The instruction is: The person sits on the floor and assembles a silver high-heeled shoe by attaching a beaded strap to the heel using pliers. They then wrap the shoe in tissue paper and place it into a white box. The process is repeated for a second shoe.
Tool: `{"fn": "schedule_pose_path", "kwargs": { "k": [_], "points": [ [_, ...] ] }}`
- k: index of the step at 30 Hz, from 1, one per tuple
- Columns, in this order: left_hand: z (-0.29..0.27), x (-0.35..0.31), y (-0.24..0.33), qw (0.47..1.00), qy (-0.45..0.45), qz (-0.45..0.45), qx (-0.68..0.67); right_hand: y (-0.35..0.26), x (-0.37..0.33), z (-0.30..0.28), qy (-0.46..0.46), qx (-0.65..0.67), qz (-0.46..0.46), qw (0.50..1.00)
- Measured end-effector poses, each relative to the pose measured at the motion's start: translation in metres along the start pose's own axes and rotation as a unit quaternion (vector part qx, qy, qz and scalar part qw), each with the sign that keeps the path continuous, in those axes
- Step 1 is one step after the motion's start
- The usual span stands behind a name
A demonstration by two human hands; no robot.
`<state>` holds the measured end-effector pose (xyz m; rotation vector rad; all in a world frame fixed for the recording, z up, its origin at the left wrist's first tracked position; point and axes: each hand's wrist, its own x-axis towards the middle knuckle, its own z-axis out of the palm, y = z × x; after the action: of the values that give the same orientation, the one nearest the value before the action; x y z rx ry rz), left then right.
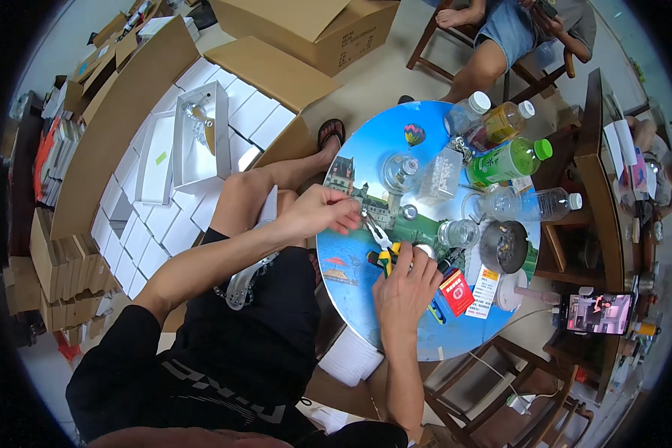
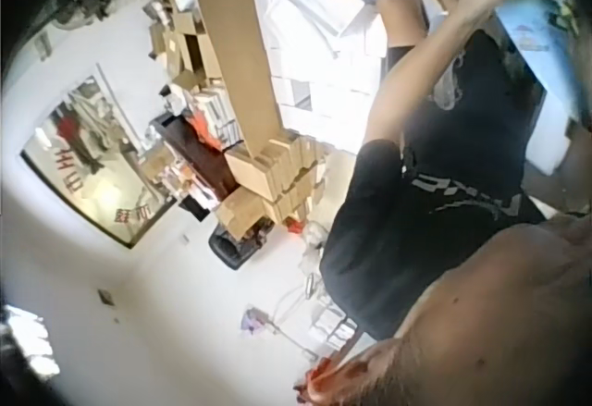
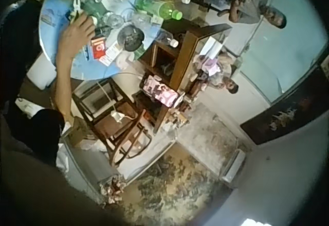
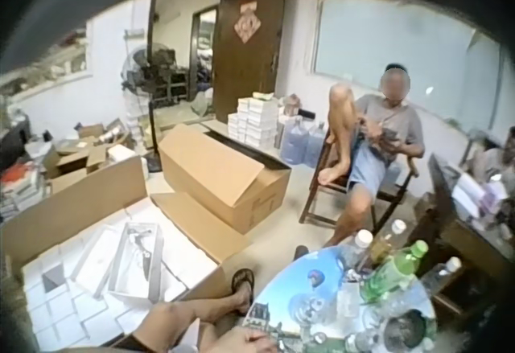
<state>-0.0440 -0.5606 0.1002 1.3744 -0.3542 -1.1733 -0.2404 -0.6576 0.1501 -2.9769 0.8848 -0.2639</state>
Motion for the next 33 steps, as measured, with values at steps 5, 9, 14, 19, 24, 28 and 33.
{"fn": "schedule_pose_path", "kwargs": {
  "k": [5,9,14,19,24,28,33],
  "points": [
    [0.002,-0.011,0.011,0.99,-0.055,-0.082,-0.104,-0.003,-0.003,-0.005,0.031,0.008,-0.027,0.999],
    [0.002,-0.015,0.012,0.989,-0.051,-0.08,-0.116,-0.004,-0.004,-0.007,0.044,0.012,-0.033,0.998],
    [0.002,-0.023,0.018,0.985,-0.044,-0.089,-0.14,-0.006,-0.006,-0.009,0.046,0.025,-0.032,0.998],
    [0.0,-0.025,0.02,0.986,-0.051,-0.086,-0.132,-0.007,-0.009,-0.009,0.046,0.042,-0.026,0.998],
    [-0.001,-0.026,0.021,0.986,-0.063,-0.085,-0.13,-0.007,-0.012,-0.01,0.037,0.05,-0.017,0.998],
    [0.0,-0.027,0.023,0.986,-0.067,-0.088,-0.127,-0.007,-0.014,-0.009,0.045,0.049,-0.016,0.998],
    [0.0,-0.027,0.023,0.986,-0.068,-0.092,-0.121,-0.009,-0.014,-0.012,0.037,0.057,-0.01,0.998]
  ]
}}
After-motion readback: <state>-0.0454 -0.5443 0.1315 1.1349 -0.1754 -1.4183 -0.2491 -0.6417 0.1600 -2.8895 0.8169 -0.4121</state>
